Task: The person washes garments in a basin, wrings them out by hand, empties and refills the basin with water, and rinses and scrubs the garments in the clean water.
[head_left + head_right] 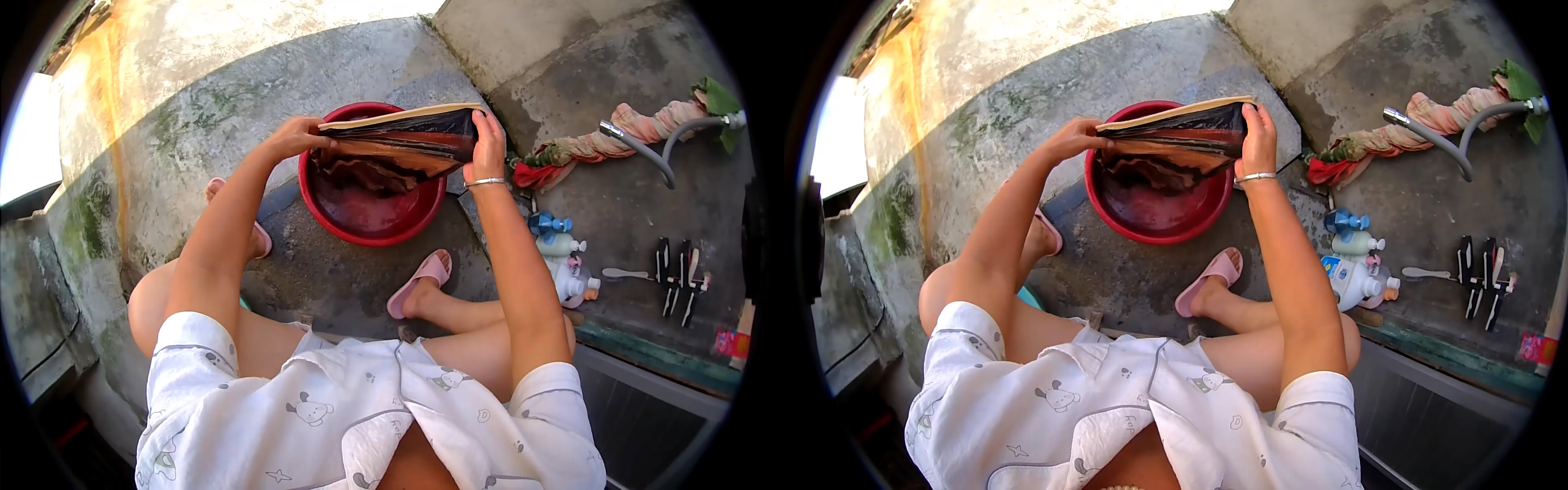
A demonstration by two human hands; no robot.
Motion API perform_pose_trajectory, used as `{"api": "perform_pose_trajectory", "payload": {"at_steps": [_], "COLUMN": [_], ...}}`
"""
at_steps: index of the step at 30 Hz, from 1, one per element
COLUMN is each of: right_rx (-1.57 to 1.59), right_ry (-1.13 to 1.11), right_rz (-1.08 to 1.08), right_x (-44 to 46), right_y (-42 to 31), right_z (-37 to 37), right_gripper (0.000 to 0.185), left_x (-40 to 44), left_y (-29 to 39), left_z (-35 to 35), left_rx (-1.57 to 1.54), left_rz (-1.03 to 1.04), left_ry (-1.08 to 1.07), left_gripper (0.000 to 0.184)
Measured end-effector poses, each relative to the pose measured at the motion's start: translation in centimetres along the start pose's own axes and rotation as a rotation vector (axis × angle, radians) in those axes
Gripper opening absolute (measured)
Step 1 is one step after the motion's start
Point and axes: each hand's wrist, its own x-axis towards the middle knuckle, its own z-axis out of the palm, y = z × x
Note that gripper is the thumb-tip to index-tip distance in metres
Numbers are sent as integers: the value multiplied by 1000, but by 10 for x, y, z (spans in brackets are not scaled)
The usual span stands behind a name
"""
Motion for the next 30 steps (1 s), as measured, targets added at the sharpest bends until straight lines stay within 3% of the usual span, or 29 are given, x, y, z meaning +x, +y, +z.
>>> {"api": "perform_pose_trajectory", "payload": {"at_steps": [2,5,7,9,11,13,14,16,19,21,23,25,27,28,29,30], "right_rx": [-107,-332,-437,-562,-846,-943,-981,-1166,-1552,-1550,-1554,-1549,-1624,-1620,-1611,-1968], "right_ry": [213,277,304,244,221,110,23,-157,-307,-324,-341,-441,-477,-561,-644,-1104], "right_rz": [94,109,87,-18,-57,-152,-166,-234,-351,-348,-339,-257,-272,-185,-104,-251], "right_x": [4,20,34,46,49,48,43,33,6,6,10,19,33,44,55,65], "right_y": [11,55,95,125,149,172,182,214,257,267,274,275,283,293,299,298], "right_z": [-10,-39,-53,-52,-47,-37,-31,-27,-26,-30,-35,-41,-43,-46,-47,-44], "right_gripper": [32,34,34,33,30,27,27,27,48,52,55,57,52,48,44,38], "left_x": [-1,30,52,67,82,95,99,105,104,108,113,121,134,141,147,150], "left_y": [10,-22,-40,-47,-52,-56,-58,-76,-94,-105,-120,-131,-161,-178,-198,-201], "left_z": [17,33,48,59,73,90,100,125,159,168,177,182,196,199,201,196], "left_rx": [-540,-796,-714,-391,-223,74,114,266,553,560,473,582,413,415,453,485], "left_rz": [-9,-76,-94,-90,-99,25,69,59,39,-25,7,34,144,146,-23,-192], "left_ry": [107,244,366,566,591,812,826,743,589,512,522,502,589,587,355,124], "left_gripper": [31,35,35,35,32,27,22,19,26,36,44,47,49,49,46,42]}}
